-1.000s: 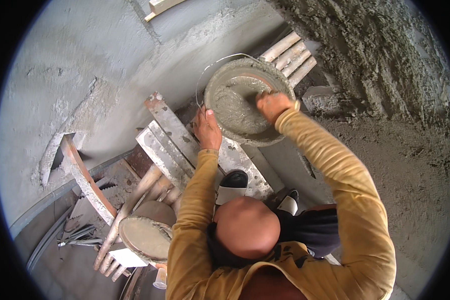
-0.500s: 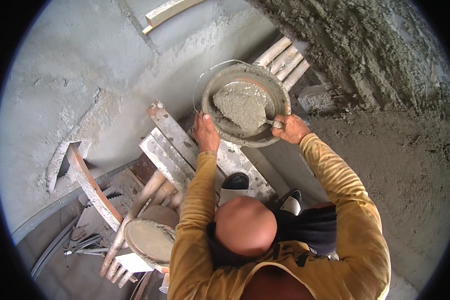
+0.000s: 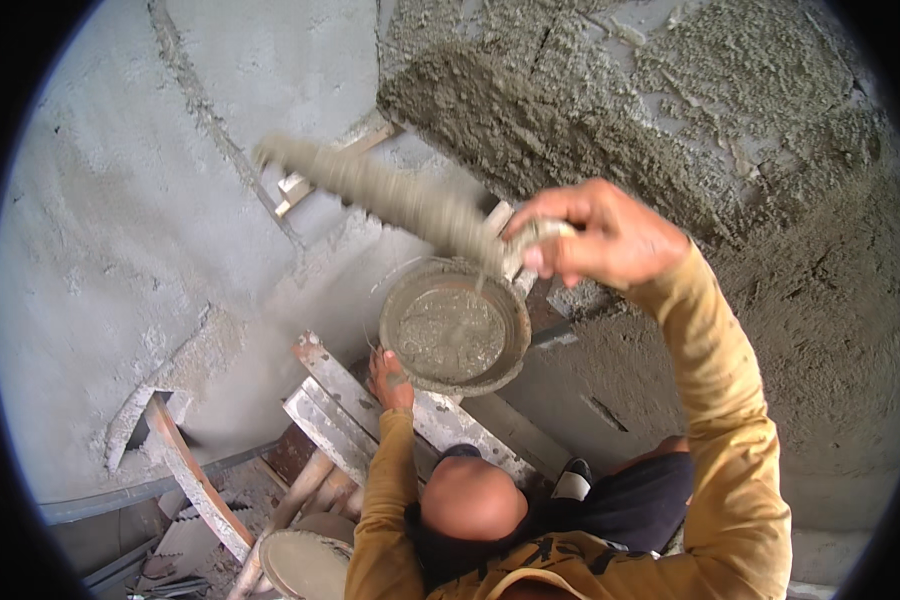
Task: The person scoops wet cement from a bucket using a trowel and applies it to a wall surface. They repeatedly smooth and spread the cement across the wall, working in sections.
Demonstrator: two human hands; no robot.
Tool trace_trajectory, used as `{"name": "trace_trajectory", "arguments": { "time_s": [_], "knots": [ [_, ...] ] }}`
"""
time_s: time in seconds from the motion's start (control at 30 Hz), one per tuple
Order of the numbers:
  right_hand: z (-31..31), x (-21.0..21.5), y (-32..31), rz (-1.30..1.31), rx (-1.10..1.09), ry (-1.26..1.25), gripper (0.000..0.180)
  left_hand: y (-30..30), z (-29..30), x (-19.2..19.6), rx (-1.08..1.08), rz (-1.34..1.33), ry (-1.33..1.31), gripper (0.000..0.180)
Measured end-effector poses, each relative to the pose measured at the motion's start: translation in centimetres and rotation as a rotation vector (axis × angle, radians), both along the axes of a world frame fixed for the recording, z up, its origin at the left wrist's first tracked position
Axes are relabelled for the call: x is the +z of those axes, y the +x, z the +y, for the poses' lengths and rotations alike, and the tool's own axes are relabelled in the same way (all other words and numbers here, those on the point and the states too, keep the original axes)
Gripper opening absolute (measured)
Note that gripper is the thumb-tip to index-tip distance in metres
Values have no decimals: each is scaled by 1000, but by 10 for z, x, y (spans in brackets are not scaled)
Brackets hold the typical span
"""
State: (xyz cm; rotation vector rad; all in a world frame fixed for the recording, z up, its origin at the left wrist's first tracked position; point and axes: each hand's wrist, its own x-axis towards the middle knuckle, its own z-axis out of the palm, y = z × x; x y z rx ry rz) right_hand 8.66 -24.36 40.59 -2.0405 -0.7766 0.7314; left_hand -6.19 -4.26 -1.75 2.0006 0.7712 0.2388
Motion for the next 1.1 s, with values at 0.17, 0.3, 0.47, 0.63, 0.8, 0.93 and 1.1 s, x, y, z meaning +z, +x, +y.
{"name": "trace_trajectory", "arguments": {
  "time_s": [0.17, 0.3, 0.47, 0.63, 0.8, 0.93, 1.1],
  "knots": [
    [-46, 39, 19, -204, -942, -76, 54, 16, -26, 9, -31, -94, -67, 55],
    [-133, 45, -35, -376, -579, -83, 42, -2, 3, -2, 14, -73, 24, 54],
    [-135, -63, -32, -374, -333, -531, 33, -16, 3, -19, -126, -117, -182, 59],
    [-89, -193, -5, -562, 168, -857, 31, -22, 30, 30, 12, -145, -239, 66],
    [-5, -293, 18, -801, 299, -1105, 30, 0, 22, 36, -48, -105, -59, 59],
    [14, -329, -13, -568, 600, -1082, 24, 7, 9, 22, -105, -103, -96, 52],
    [4, -286, -23, -355, 468, -851, 28, -1, 75, -46, -344, 60, -394, 50]
  ]
}}
